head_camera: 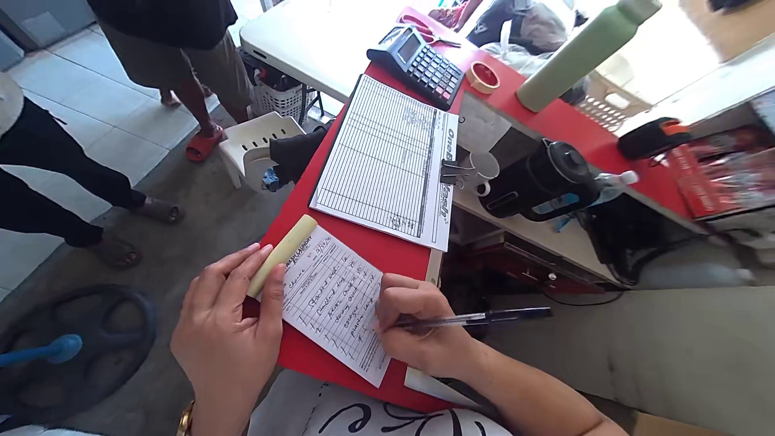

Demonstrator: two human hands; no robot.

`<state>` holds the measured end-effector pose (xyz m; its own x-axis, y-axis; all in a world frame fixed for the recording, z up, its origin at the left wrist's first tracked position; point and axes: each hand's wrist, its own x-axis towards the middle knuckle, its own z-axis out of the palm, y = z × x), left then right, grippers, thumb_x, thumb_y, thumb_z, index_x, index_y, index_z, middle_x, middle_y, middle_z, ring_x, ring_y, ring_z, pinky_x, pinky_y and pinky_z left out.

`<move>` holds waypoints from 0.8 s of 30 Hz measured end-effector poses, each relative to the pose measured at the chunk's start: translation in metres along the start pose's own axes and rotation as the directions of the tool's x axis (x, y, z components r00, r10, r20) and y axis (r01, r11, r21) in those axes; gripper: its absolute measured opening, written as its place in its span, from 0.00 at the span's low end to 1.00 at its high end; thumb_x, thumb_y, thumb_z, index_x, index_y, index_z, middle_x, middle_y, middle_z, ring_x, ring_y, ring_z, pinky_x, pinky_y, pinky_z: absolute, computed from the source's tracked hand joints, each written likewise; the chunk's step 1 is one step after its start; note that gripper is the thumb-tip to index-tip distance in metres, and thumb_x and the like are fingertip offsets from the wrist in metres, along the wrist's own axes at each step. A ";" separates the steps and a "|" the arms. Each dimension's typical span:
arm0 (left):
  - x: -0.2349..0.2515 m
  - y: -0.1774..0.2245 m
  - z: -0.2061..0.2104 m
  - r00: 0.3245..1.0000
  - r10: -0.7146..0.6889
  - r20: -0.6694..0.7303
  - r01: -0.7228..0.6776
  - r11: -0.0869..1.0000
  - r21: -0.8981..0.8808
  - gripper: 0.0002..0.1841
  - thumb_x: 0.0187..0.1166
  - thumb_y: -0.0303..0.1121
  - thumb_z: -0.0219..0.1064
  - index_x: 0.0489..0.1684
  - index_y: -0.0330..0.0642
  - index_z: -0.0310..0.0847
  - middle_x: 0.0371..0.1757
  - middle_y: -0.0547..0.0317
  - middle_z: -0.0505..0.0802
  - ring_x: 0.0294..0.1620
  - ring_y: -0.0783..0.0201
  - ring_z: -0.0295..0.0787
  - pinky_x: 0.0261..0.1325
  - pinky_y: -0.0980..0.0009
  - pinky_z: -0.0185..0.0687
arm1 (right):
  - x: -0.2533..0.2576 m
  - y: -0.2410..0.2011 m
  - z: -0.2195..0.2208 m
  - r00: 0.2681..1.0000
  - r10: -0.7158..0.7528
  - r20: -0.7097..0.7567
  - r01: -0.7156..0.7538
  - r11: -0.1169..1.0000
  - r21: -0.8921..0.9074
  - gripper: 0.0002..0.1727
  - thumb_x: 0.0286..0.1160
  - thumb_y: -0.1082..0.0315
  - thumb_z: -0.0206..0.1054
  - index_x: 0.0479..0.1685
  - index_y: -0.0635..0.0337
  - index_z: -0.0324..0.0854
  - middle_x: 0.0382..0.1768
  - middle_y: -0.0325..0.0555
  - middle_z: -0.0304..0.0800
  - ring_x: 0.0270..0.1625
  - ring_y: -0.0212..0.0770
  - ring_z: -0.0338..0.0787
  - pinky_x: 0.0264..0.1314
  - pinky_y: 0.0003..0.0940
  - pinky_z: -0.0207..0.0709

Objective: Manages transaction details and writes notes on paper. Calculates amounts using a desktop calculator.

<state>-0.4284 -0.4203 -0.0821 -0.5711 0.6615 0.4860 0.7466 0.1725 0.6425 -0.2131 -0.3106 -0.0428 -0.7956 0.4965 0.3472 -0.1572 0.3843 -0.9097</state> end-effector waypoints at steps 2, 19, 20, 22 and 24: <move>0.000 0.000 0.001 1.000 0.002 -0.006 -0.002 1.000 0.002 0.21 0.85 0.50 0.63 0.57 0.44 0.93 0.61 0.46 0.93 0.61 0.53 0.88 0.57 0.56 0.81 | -0.001 0.001 -0.002 1.000 -0.024 -0.009 0.023 0.998 -0.055 0.05 0.62 0.80 0.66 0.22 0.65 0.77 0.27 0.43 0.75 0.33 0.27 0.76 0.33 0.16 0.68; 0.001 -0.002 0.001 1.000 0.019 -0.001 -0.019 0.999 -0.030 0.21 0.85 0.49 0.64 0.58 0.41 0.92 0.61 0.44 0.92 0.63 0.55 0.87 0.63 0.59 0.79 | 0.003 0.018 -0.025 0.983 -0.020 -0.183 -0.001 0.994 -0.113 0.04 0.65 0.79 0.67 0.26 0.65 0.80 0.29 0.40 0.77 0.34 0.24 0.77 0.34 0.13 0.70; 0.001 -0.002 0.001 1.000 0.021 -0.001 -0.021 0.999 -0.032 0.21 0.85 0.49 0.64 0.58 0.41 0.92 0.61 0.45 0.92 0.63 0.55 0.87 0.63 0.59 0.79 | 0.003 0.018 -0.025 0.982 -0.024 -0.185 0.003 0.993 -0.116 0.04 0.65 0.79 0.67 0.25 0.65 0.79 0.29 0.40 0.76 0.34 0.24 0.77 0.33 0.13 0.70; 0.001 -0.003 0.002 1.000 0.025 -0.003 -0.025 0.999 -0.037 0.21 0.85 0.48 0.65 0.58 0.42 0.92 0.61 0.45 0.92 0.63 0.55 0.87 0.62 0.60 0.79 | 0.003 0.017 -0.027 0.984 -0.030 -0.174 0.010 0.993 -0.115 0.05 0.64 0.80 0.66 0.24 0.65 0.78 0.27 0.40 0.76 0.34 0.24 0.76 0.33 0.14 0.68; 0.001 -0.003 0.002 1.000 0.024 0.001 -0.024 0.999 -0.039 0.21 0.85 0.48 0.64 0.58 0.42 0.92 0.61 0.45 0.92 0.63 0.55 0.87 0.62 0.60 0.79 | 0.003 0.017 -0.027 0.983 -0.033 -0.183 0.010 0.992 -0.126 0.05 0.64 0.80 0.66 0.23 0.65 0.78 0.27 0.40 0.76 0.33 0.24 0.77 0.32 0.14 0.69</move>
<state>-0.4306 -0.4185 -0.0849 -0.5528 0.6661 0.5007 0.7463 0.1283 0.6531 -0.2022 -0.2818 -0.0513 -0.6695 0.6174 0.4131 -0.0901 0.4845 -0.8701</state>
